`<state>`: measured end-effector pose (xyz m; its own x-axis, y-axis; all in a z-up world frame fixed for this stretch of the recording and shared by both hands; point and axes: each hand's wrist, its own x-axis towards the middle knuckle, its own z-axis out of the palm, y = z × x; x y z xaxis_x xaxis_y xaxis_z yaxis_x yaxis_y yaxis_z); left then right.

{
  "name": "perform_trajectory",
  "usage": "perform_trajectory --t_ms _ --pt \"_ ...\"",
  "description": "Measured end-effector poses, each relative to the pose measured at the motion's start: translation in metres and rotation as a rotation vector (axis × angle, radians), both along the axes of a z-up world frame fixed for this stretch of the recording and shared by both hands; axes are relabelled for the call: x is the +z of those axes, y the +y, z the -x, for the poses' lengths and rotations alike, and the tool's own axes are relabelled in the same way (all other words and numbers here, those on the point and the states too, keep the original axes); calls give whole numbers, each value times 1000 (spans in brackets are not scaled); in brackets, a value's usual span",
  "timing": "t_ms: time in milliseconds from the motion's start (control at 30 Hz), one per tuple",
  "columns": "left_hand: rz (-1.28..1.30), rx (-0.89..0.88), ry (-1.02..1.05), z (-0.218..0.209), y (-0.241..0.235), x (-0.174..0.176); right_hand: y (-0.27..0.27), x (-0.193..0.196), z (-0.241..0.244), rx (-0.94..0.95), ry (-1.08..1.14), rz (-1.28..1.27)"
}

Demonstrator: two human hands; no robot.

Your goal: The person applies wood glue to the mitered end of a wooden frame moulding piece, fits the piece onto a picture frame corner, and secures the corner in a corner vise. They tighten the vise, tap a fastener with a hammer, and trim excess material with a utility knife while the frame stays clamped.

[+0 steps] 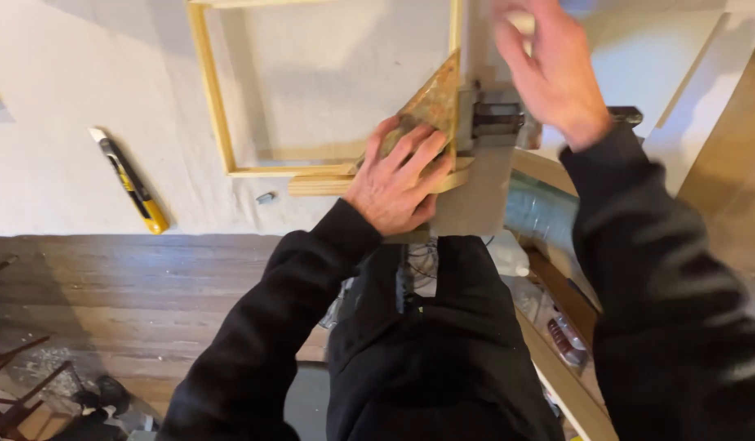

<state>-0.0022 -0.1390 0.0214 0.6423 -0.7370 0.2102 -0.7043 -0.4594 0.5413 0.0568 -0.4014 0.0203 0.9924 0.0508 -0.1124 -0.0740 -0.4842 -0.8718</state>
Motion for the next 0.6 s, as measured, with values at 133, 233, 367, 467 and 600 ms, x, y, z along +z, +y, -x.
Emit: perform_trajectory --t_ms 133,233,367,467,600 --pt "-149 -33 23 3 -2 -4 -15 -66 -39 148 -108 4" --pt "-181 -23 -7 6 -3 -9 -16 -74 -41 176 -117 23" --pt "-188 -30 -28 4 -4 -12 -16 -73 -43 169 -136 7" --pt "-179 -22 -41 6 -5 -14 -12 -66 -48 150 -62 -20" --pt "-194 -15 -50 9 -7 -16 -26 -57 -40 196 -60 -14"
